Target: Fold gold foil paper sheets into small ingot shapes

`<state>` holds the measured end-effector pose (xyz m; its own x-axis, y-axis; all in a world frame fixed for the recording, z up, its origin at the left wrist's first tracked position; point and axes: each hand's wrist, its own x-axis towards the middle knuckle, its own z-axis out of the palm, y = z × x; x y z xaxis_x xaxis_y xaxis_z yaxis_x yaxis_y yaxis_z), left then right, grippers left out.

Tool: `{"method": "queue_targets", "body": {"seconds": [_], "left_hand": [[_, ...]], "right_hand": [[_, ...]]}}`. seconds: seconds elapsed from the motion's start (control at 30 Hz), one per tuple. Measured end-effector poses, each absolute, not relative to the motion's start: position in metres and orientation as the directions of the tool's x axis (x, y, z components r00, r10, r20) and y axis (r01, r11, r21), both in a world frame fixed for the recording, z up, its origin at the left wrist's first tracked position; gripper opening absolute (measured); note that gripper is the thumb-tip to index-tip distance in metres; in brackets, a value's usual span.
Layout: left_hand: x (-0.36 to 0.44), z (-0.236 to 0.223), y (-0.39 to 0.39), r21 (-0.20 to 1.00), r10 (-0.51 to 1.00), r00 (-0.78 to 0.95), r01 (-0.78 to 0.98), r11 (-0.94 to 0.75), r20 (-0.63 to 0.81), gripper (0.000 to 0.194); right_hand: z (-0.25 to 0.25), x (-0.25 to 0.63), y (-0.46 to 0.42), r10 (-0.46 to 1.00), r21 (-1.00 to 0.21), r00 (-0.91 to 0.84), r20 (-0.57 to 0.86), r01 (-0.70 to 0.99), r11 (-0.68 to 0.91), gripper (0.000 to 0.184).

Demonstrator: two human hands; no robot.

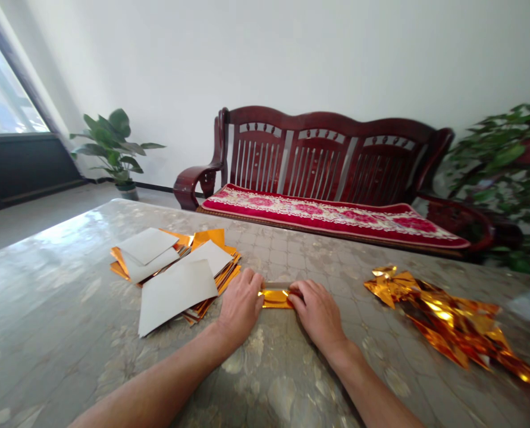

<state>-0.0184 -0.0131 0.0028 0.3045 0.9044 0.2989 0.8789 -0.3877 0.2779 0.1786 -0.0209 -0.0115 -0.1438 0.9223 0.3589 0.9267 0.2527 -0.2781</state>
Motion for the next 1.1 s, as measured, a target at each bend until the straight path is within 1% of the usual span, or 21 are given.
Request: {"method": "queue_targets", "body": {"seconds": [0.03,0.13,0.2,0.27,0.4,0.47,0.57,0.63,0.7,0.8,0.93,1.03,1.1], "left_hand": [[-0.019,0.002,-0.013,0.256,0.891,0.341,0.871,-0.420,0.301,0.008],[-0.019,-0.001,-0.012,0.192,0.817,0.496,0.807,-0.559,0.293,0.015],[-0.019,-0.002,-0.012,0.173,0.756,0.591,0.744,-0.646,0.282,0.013],[-0.019,0.000,-0.014,0.139,0.726,0.626,0.722,-0.677,0.285,0.015],[-0.017,0.005,-0.023,0.024,0.695,0.636,0.732,-0.681,0.337,0.023],[-0.015,0.006,-0.027,0.020,0.629,0.702,0.662,-0.749,0.335,0.026],[-0.011,0.003,-0.030,0.069,0.548,0.769,0.560,-0.826,0.329,0.032],[-0.009,-0.001,-0.030,0.103,0.560,0.758,0.562,-0.821,0.335,0.034],[-0.007,-0.004,-0.029,0.118,0.602,0.730,0.601,-0.791,0.324,0.034],[-0.006,-0.008,-0.029,0.103,0.659,0.699,0.660,-0.744,0.277,0.030],[-0.006,-0.008,-0.033,0.070,0.673,0.698,0.679,-0.730,0.244,0.030],[-0.009,-0.008,-0.037,0.074,0.680,0.693,0.685,-0.725,0.241,0.037],[-0.012,-0.008,-0.040,0.089,0.689,0.682,0.692,-0.717,0.245,0.045]], "right_hand": [[-0.011,0.179,-0.021,0.924,-0.280,-0.139,0.355,0.928,0.247,0.006],[-0.010,0.178,-0.022,0.931,-0.282,-0.124,0.344,0.932,0.229,0.005],[-0.010,0.177,-0.022,0.934,-0.295,-0.106,0.340,0.931,0.213,0.004],[-0.010,0.177,-0.022,0.938,-0.316,-0.077,0.337,0.930,0.189,0.006],[-0.010,0.177,-0.022,0.943,-0.352,-0.020,0.333,0.925,0.144,0.011],[-0.010,0.177,-0.021,0.944,-0.365,-0.005,0.331,0.921,0.134,0.012],[-0.011,0.178,-0.020,0.945,-0.375,0.007,0.328,0.919,0.123,0.013],[-0.013,0.179,-0.019,0.943,-0.374,0.008,0.333,0.919,0.125,0.013],[-0.014,0.179,-0.019,0.939,-0.375,0.007,0.345,0.918,0.131,0.012],[-0.014,0.180,-0.018,0.939,-0.379,0.011,0.344,0.916,0.129,0.011],[-0.013,0.179,-0.019,0.944,-0.357,-0.008,0.330,0.925,0.132,0.009],[-0.013,0.179,-0.019,0.942,-0.334,-0.018,0.335,0.933,0.137,0.008],[-0.014,0.181,-0.018,0.938,-0.315,-0.005,0.347,0.941,0.121,0.007]]}}
